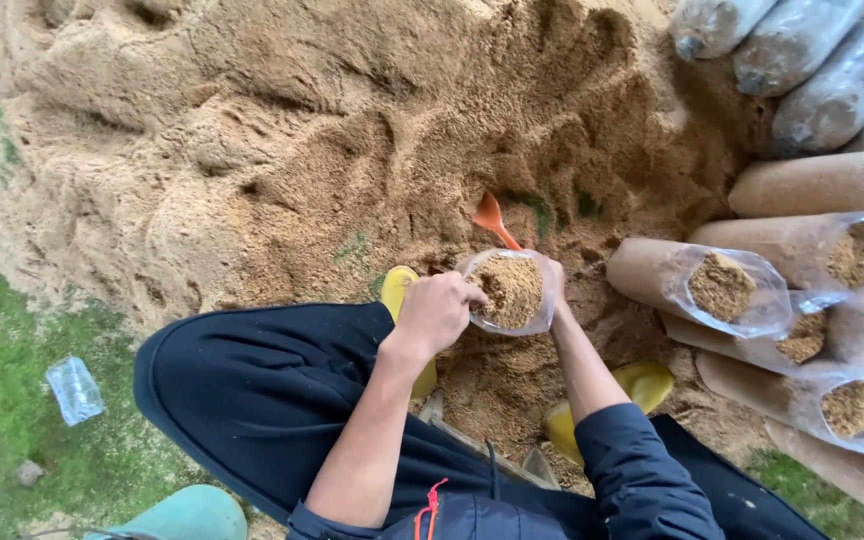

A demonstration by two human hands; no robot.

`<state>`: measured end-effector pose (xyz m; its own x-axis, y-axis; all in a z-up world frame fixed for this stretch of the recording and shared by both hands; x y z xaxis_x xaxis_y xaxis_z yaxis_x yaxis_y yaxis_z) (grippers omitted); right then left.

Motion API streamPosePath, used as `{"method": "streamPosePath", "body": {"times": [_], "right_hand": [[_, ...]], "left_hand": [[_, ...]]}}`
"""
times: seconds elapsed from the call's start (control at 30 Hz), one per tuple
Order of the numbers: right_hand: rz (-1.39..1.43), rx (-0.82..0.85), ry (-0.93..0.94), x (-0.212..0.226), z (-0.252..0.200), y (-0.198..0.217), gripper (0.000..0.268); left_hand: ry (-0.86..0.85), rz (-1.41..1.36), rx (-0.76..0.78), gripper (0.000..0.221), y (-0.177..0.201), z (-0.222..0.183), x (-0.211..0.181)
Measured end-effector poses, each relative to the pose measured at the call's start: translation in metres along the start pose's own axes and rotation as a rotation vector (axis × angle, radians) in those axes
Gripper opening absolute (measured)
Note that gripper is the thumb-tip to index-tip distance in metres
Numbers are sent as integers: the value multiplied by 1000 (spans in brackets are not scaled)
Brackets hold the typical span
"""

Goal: Filling small plastic bags with granular material using a hand scoop from a large pile.

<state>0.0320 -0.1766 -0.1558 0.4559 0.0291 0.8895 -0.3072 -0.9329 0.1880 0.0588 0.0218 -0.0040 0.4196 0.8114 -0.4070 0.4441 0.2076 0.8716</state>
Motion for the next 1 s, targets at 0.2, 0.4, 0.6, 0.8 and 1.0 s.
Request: {"method": "streamPosePath", "body": {"times": [0.2,0.4,0.6,0.8,1.0], "right_hand": [[330,-24,-77,-18,11,17,23],[275,-24,60,0,7,75,26],[291,-59,113,102,-69,135,22],[-29,-57,281,136,-127,161,19],[-484,-205,621,117,-170,149,15]], "left_hand": [[80,-12,-5,43,14,4,-1],[144,3,-36,32,-2,13,6],[223,-112,-42,29,3,16,3],[249,-122,-82,26,8,16,1],[209,-142,-141,25,9,15,1]]}}
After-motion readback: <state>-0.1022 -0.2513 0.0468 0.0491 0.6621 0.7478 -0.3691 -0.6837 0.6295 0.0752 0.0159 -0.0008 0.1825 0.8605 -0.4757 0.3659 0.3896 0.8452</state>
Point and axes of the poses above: each hand's wrist, its own z-axis towards the middle knuckle, its own y-axis out of the back of the hand, x = y × z, the point moved 5 cm from there along z, towards the middle knuckle, and after that the axes turned 12 degrees about z, right-handed, at the moved point
